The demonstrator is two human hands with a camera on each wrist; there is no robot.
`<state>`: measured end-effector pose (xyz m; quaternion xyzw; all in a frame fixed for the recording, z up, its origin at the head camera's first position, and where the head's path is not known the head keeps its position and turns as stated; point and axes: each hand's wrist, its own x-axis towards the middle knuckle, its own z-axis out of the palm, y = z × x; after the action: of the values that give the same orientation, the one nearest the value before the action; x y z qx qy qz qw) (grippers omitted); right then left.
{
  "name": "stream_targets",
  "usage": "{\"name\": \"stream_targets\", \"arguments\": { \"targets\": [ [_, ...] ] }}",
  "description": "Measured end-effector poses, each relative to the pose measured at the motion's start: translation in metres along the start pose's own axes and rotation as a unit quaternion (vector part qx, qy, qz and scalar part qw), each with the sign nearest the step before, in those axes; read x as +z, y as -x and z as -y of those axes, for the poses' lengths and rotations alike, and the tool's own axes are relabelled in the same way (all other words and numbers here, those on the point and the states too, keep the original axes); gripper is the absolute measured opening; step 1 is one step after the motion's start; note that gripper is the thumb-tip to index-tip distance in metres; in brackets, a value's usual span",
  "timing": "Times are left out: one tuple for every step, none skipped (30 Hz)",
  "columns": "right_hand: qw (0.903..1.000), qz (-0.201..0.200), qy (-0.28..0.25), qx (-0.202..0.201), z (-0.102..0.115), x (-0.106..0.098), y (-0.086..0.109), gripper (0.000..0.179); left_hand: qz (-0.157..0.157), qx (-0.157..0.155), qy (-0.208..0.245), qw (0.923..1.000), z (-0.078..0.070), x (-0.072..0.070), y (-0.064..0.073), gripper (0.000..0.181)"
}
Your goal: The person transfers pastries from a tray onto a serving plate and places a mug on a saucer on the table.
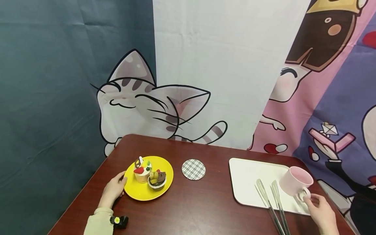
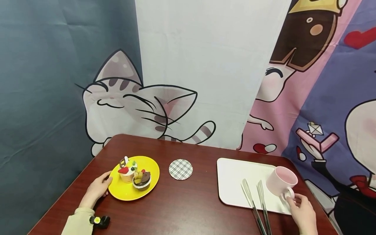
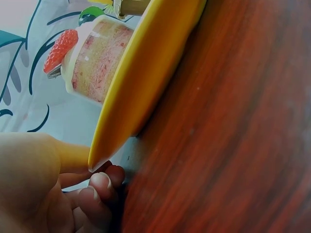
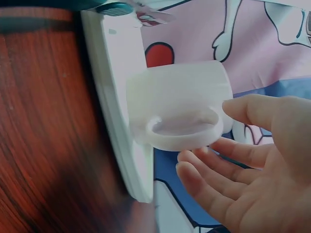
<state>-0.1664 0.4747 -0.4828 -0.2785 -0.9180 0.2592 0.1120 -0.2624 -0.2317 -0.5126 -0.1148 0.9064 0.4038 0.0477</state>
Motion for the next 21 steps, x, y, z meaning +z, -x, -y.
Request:
{"name": "stream_targets", "arguments": {
  "targets": [
    [1.0, -0.002, 0.002, -0.001, -0.011, 0.006, -0.007, 0.061, 0.002, 0.0, 0.001, 1.0, 0.0, 0.0, 0.0, 0.05],
    [1.0, -0.006, -0.001, -0.001, -0.023, 0.012, -0.015, 0.064, 0.003, -0.001, 0.002, 1.0, 0.0, 0.0, 0.0, 0.05],
    [0.9999, -0.011, -0.001, -0.001, -0.033, 0.018, -0.021, 0.065, 0.005, -0.002, 0.002, 1.0, 0.0, 0.001, 0.0, 0.05],
    [0.9998, -0.018, -0.003, -0.003, -0.041, 0.022, -0.025, 0.067, 0.007, -0.002, 0.002, 1.0, 0.0, 0.001, 0.0, 0.05],
    [0.9997, -0.023, -0.005, -0.002, -0.047, 0.026, -0.029, 0.067, 0.008, -0.003, 0.003, 1.0, -0.001, 0.001, 0.0, 0.05],
    [0.9995, -0.022, -0.021, 0.002, -0.047, 0.027, -0.029, 0.066, 0.01, -0.003, 0.003, 0.9999, -0.001, 0.001, 0.0, 0.05],
    [0.9991, -0.02, -0.037, 0.005, -0.044, 0.026, -0.027, 0.063, 0.011, -0.003, 0.004, 0.9999, 0.0, 0.002, 0.0, 0.05],
    [0.9987, -0.022, -0.046, 0.005, -0.04, 0.025, -0.026, 0.057, 0.01, -0.004, 0.006, 0.9999, 0.0, 0.002, 0.0, 0.05],
    [0.9982, -0.015, -0.059, 0.006, -0.03, 0.022, -0.02, 0.053, 0.01, -0.005, 0.008, 0.9999, 0.0, 0.002, 0.0, 0.05],
    [0.9975, -0.014, -0.07, 0.004, -0.029, 0.024, -0.02, 0.05, 0.009, -0.006, 0.009, 0.9999, 0.0, 0.002, -0.001, 0.05],
    [0.9968, -0.005, -0.079, 0.007, -0.02, 0.021, -0.015, 0.047, 0.009, -0.006, 0.009, 0.9999, 0.0, 0.001, -0.001, 0.05],
    [0.9957, -0.001, -0.093, 0.003, -0.019, 0.022, -0.015, 0.042, 0.008, -0.007, 0.011, 0.9999, 0.0, 0.001, -0.001, 0.05],
    [0.9951, -0.001, -0.098, -0.003, -0.02, 0.025, -0.017, 0.038, 0.007, -0.008, 0.011, 0.9999, 0.0, 0.001, -0.002, 0.05],
    [0.9943, 0.0, -0.105, -0.013, -0.022, 0.028, -0.018, 0.034, 0.006, -0.008, 0.01, 0.9999, 0.0, 0.0, -0.002, 0.05],
    [0.9915, 0.011, -0.128, -0.021, -0.024, 0.03, -0.019, 0.034, 0.005, -0.008, 0.008, 0.9999, -0.001, 0.0, -0.002, 0.05],
    [0.9886, 0.014, -0.146, -0.035, -0.029, 0.034, -0.023, 0.029, 0.005, -0.007, 0.006, 0.9999, -0.001, -0.001, -0.002, 0.051],
    [0.9841, 0.026, -0.17, -0.045, -0.026, 0.033, -0.021, 0.022, 0.005, -0.007, 0.006, 0.9999, -0.001, -0.001, -0.002, 0.051],
    [0.9769, 0.035, -0.201, -0.062, -0.031, 0.037, -0.023, 0.017, 0.004, -0.006, 0.006, 1.0, -0.001, -0.001, -0.002, 0.051],
    [0.9691, 0.048, -0.229, -0.077, -0.029, 0.037, -0.021, 0.013, 0.004, -0.005, 0.005, 1.0, -0.001, -0.002, -0.002, 0.051],
    [0.9604, 0.064, -0.256, -0.091, -0.026, 0.037, -0.019, 0.01, 0.004, -0.005, 0.005, 1.0, -0.001, -0.002, -0.002, 0.051],
    [0.9519, 0.081, -0.278, -0.101, -0.024, 0.036, -0.016, 0.008, 0.005, -0.004, 0.003, 1.0, 0.0, -0.002, -0.002, 0.051]
  ]
}}
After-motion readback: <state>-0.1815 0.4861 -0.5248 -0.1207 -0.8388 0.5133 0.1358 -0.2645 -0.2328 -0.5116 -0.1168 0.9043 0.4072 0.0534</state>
